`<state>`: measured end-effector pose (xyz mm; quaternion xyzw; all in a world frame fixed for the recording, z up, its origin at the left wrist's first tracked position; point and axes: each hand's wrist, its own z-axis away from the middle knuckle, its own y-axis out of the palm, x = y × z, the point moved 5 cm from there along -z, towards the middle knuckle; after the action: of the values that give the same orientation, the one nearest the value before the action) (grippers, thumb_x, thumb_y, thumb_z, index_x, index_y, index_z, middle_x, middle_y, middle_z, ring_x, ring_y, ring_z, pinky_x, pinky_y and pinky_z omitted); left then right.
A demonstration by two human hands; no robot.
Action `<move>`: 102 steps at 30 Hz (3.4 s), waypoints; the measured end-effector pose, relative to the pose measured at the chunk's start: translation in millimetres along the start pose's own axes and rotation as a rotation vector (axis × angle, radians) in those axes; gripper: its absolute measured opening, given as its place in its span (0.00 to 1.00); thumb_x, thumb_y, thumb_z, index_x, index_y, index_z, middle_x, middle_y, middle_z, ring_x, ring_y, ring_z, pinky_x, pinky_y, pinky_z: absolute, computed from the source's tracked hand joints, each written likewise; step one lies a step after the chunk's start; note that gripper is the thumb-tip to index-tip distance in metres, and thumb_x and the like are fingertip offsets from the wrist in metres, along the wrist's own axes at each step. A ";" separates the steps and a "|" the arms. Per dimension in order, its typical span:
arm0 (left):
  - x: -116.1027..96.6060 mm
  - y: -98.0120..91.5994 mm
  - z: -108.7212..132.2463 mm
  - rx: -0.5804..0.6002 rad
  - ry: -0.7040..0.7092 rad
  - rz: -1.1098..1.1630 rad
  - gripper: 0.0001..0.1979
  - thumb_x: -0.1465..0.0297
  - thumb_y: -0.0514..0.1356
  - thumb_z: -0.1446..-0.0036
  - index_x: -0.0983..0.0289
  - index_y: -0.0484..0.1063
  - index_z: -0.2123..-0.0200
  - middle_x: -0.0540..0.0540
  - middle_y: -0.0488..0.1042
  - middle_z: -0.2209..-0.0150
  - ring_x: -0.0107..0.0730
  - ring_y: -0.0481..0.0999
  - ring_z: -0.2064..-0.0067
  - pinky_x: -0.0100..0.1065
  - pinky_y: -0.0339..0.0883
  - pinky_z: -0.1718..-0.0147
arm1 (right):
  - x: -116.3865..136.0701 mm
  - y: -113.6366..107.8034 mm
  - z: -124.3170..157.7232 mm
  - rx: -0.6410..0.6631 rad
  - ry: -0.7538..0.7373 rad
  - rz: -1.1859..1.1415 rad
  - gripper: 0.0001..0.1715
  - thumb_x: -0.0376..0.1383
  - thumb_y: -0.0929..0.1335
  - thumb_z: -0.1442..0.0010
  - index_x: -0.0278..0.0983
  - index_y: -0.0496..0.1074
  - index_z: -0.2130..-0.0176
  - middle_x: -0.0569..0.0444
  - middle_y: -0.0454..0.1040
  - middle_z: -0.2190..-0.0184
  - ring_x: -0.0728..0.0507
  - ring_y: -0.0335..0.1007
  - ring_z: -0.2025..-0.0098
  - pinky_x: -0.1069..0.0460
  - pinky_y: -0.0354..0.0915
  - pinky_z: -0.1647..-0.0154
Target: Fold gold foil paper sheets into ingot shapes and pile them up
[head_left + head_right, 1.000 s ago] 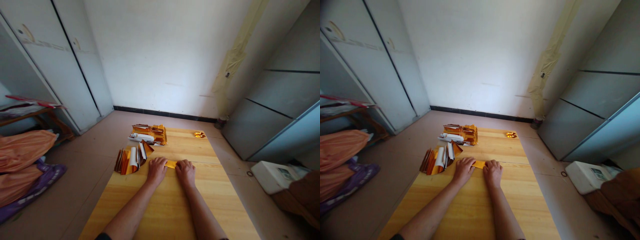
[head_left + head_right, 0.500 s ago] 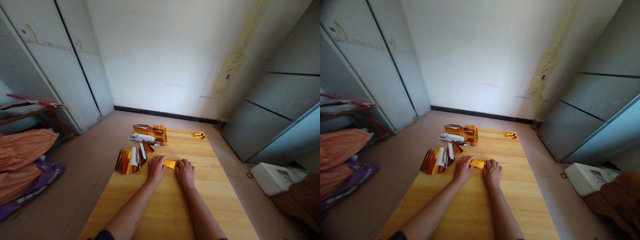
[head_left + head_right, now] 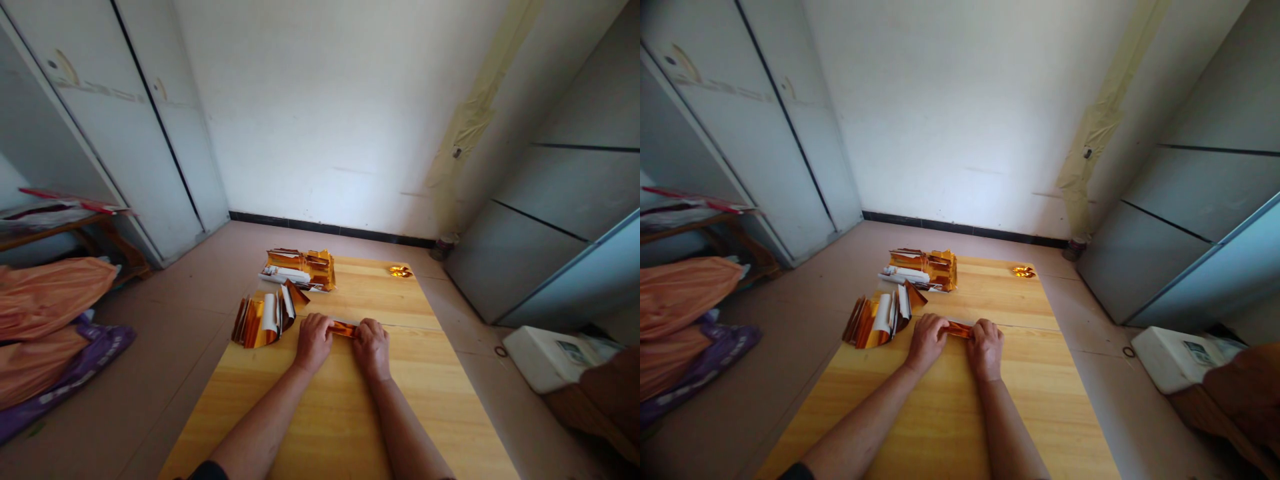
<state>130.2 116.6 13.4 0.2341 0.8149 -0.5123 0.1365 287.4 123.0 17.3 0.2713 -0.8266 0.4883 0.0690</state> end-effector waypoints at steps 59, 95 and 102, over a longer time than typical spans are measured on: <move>2.6 0.5 -1.3 0.091 -0.028 0.046 0.07 0.74 0.56 0.47 0.62 0.74 0.74 0.55 0.73 0.65 0.36 0.70 0.58 0.37 0.61 0.56 | -25.2 8.1 -7.0 0.235 0.015 -0.167 0.09 0.34 0.65 0.42 0.39 0.76 0.68 0.53 0.73 0.67 0.46 0.67 0.62 0.54 0.58 0.60; 4.9 -6.2 -7.6 0.192 -0.254 -0.345 0.11 0.63 0.56 0.42 0.63 0.73 0.68 0.56 0.71 0.62 0.42 0.66 0.55 0.41 0.55 0.57 | -16.5 12.8 -26.1 0.426 0.265 0.301 0.11 0.40 0.64 0.42 0.37 0.73 0.69 0.52 0.73 0.67 0.46 0.68 0.62 0.54 0.53 0.68; 2.8 -6.0 -8.0 0.188 -0.249 -0.369 0.10 0.63 0.56 0.43 0.63 0.73 0.66 0.57 0.71 0.62 0.42 0.65 0.55 0.42 0.55 0.56 | -16.0 13.5 -24.0 0.408 0.269 0.309 0.09 0.38 0.64 0.43 0.37 0.72 0.70 0.52 0.73 0.67 0.46 0.68 0.62 0.54 0.52 0.68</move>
<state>124.8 122.3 20.3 0.0280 0.7695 -0.6271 0.1176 290.3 154.5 13.2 0.0834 -0.7261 0.6809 0.0466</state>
